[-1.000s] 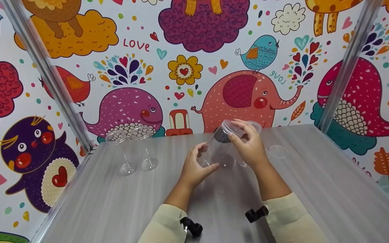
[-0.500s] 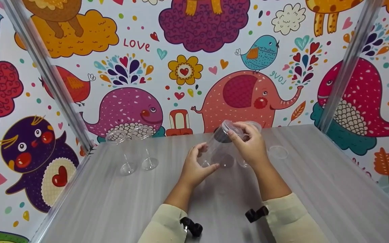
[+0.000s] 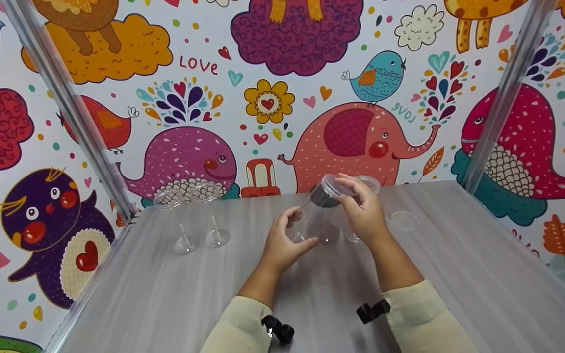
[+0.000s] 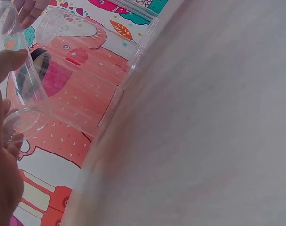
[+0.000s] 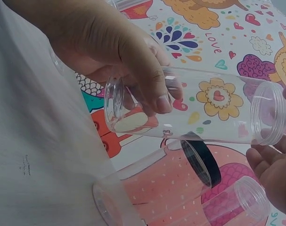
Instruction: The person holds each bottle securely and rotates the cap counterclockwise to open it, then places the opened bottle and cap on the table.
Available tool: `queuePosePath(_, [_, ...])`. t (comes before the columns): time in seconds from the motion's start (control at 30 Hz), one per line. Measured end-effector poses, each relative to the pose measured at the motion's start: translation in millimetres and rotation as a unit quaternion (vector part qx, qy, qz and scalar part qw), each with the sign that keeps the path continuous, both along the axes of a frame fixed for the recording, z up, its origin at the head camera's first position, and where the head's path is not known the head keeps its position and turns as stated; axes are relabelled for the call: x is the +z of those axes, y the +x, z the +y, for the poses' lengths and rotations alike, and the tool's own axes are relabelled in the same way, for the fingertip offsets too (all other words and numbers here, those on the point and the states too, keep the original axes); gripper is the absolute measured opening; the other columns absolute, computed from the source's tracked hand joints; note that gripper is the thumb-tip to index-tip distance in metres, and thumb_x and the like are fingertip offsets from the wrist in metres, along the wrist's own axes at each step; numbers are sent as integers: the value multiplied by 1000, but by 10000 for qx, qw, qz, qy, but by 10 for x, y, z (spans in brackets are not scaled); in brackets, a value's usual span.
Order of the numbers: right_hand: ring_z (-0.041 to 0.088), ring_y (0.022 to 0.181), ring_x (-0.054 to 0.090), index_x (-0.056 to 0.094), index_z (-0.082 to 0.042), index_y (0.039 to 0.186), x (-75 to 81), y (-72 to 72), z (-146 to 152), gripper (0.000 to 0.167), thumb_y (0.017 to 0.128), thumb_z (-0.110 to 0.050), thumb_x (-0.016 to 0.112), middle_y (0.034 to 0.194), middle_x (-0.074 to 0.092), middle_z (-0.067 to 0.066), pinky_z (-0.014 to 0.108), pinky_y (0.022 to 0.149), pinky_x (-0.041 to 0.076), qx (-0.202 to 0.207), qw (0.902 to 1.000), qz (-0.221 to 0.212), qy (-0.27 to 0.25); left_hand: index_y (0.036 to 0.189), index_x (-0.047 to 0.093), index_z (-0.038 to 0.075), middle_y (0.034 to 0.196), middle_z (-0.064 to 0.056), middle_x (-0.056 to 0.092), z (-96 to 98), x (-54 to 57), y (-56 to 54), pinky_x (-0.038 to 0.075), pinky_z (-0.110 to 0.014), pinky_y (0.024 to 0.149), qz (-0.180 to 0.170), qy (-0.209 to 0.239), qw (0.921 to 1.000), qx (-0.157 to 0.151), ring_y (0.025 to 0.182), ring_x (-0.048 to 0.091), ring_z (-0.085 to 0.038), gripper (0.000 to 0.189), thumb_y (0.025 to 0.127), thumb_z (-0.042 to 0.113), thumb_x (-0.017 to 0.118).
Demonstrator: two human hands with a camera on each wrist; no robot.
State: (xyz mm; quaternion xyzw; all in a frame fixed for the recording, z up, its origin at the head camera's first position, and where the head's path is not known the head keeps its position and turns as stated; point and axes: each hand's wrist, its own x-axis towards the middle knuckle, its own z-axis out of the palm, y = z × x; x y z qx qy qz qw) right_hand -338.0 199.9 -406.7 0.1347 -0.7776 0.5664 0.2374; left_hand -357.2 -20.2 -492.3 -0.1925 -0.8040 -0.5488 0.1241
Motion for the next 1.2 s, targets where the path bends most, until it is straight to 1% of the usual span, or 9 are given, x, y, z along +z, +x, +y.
queuePosePath(0.13, [28,149,53,71,-19,137,-1,-8,1,35,103,-19,63,158,60,5,52,117,52,-13,10000,8,34,153,50,21,144,1,62,-1,2,11,52,-52,118,-26,6,10000,-6,135,58,-19,90,78,46,94])
queuePosePath(0.23, [25,141,58,70,-19,139,8,-9,-6,38,102,-27,70,156,60,5,42,106,57,-160,9998,56,134,152,50,24,145,1,61,0,1,14,52,-51,119,-73,20,10000,-2,135,58,-18,88,78,43,94])
queuePosePath(0.37, [21,118,63,69,-19,138,29,3,-15,45,98,-36,77,142,66,5,27,87,57,-573,9981,84,219,153,50,23,146,-1,61,5,1,13,53,-49,118,-86,11,10000,4,136,58,-20,88,79,43,94])
queuePosePath(0.5, [22,99,60,70,-20,136,36,10,-16,50,94,-45,81,126,66,6,24,76,57,-887,9955,-91,311,152,50,26,145,1,62,11,0,17,52,-46,119,-70,-21,10000,11,137,59,-21,90,77,48,94])
queuePosePath(0.6, [23,96,61,70,-22,136,30,15,-17,55,91,-50,83,122,66,7,26,76,60,-943,9945,-272,378,152,50,30,145,2,62,18,0,20,52,-47,119,-51,-26,10000,1,137,59,-23,89,76,51,93])
queuePosePath(0.73, [24,97,63,70,-23,137,20,17,-15,57,89,-51,85,123,68,9,26,78,62,-881,9948,-380,336,152,50,30,144,3,62,21,7,26,52,-48,119,-47,-1,10000,-38,138,59,-28,89,77,50,93])
queuePosePath(0.83, [26,97,64,70,-23,137,13,14,-12,55,90,-49,85,125,69,9,25,78,63,-739,9963,-366,232,152,50,29,144,3,62,17,7,22,51,-47,120,-58,-8,10000,-57,138,58,-26,89,77,49,93])
queuePosePath(0.97, [26,96,65,70,-25,137,5,12,-12,52,92,-48,83,127,68,9,25,77,63,-575,9977,-328,162,152,50,29,144,4,62,12,3,13,52,-45,119,-61,-29,10000,-48,136,59,-19,88,78,49,93])
queuePosePath(1.2, [25,97,64,69,-26,137,7,13,-16,48,96,-48,79,127,67,8,25,76,63,-579,9977,-301,196,152,50,29,145,4,62,7,6,9,52,-46,119,-59,-9,10000,-45,136,59,-18,88,77,48,93])
